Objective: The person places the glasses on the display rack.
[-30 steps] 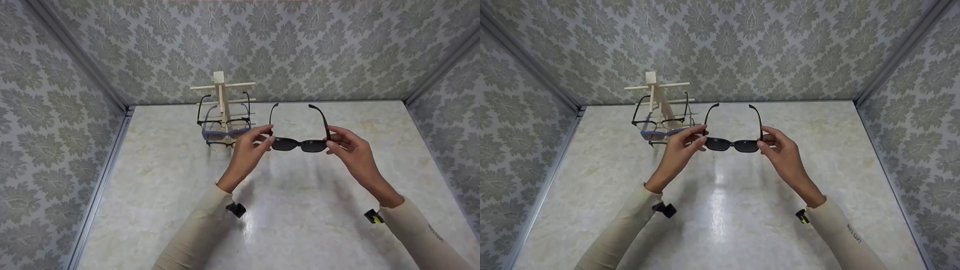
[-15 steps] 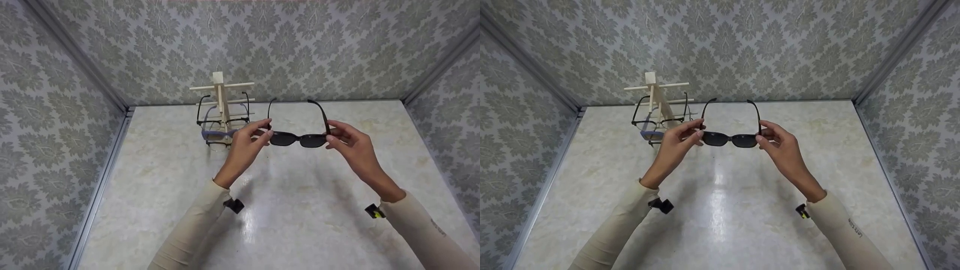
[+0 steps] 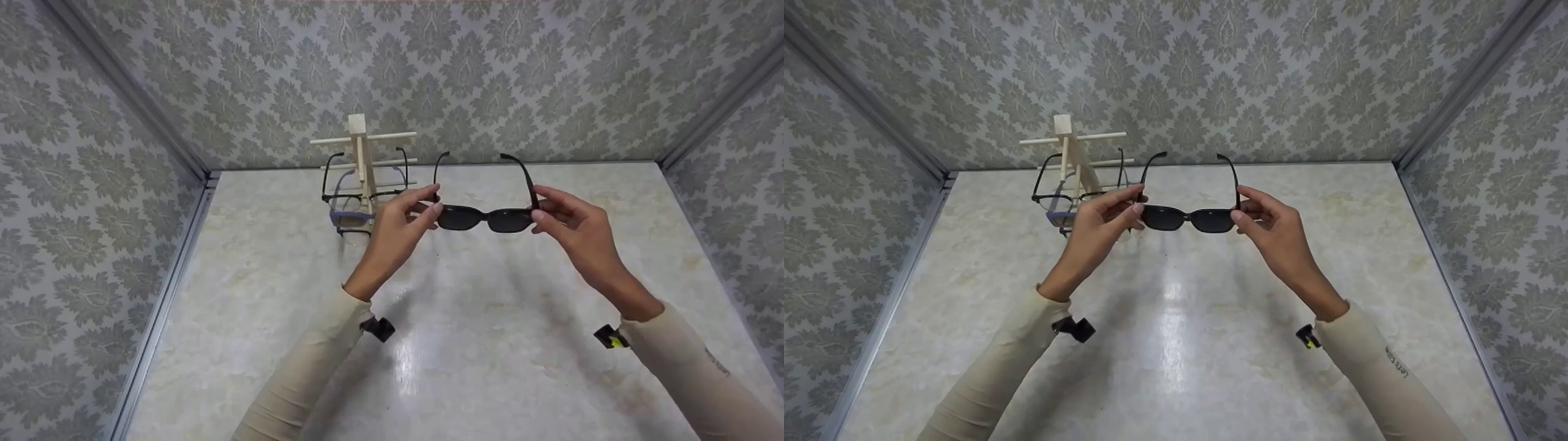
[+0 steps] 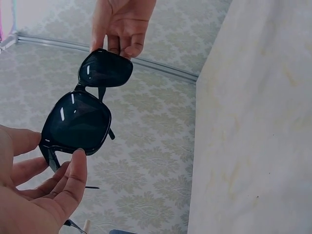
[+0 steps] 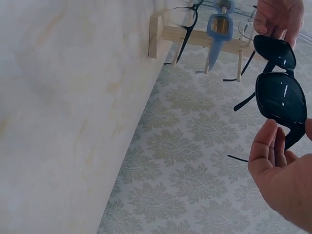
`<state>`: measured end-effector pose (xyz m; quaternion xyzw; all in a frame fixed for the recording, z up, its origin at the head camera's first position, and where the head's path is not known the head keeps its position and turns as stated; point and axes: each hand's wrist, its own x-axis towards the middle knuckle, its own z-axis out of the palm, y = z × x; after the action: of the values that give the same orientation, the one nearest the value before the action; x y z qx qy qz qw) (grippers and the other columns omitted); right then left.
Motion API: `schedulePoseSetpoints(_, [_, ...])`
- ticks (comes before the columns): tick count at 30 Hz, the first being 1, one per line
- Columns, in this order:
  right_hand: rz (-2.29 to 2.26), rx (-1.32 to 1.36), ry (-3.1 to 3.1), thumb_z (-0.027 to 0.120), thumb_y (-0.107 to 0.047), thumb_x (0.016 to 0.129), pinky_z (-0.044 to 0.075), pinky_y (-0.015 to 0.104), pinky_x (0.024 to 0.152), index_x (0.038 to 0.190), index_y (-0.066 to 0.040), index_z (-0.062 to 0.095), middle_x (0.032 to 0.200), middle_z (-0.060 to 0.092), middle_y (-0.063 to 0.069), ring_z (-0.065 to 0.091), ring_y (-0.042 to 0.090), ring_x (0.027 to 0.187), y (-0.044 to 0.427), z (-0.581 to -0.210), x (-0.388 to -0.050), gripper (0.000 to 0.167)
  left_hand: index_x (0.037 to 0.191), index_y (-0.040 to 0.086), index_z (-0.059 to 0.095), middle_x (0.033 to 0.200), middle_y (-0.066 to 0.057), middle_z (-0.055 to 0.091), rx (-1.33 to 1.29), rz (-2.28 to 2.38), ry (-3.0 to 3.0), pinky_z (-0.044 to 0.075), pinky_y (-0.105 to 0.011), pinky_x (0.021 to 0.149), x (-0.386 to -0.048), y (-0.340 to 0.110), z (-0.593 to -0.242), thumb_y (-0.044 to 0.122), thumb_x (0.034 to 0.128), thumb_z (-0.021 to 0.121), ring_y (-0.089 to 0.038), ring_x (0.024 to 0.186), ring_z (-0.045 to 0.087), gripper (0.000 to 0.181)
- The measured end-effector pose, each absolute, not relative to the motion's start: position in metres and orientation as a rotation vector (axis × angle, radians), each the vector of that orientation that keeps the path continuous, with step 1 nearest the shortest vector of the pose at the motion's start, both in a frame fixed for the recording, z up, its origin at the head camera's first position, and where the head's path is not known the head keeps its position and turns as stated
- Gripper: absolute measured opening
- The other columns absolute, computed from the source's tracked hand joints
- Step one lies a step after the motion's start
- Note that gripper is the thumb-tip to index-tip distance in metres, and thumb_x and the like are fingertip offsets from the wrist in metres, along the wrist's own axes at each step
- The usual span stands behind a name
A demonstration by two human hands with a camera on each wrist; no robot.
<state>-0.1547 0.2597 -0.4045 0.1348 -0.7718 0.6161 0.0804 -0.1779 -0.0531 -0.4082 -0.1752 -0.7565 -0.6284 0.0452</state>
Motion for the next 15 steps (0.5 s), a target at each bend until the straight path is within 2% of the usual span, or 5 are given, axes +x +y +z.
schedulePoseSetpoints(15, [1.819,0.406,-2.266,0.070,0.005,0.105,0.063,0.026,0.083,0.148,-0.003,0.069,0.111,0.075,0.013,0.073,0.020,0.086,0.251,-0.390,-0.160,0.043,0.149,0.000,0.067,0.135,-0.015,0.072,-0.545,-1.890,-2.296,0.066,-0.031,0.087,-0.177,-0.059,-0.389,0.012,0.1094,0.071,-0.019,0.099,0.077,0.042])
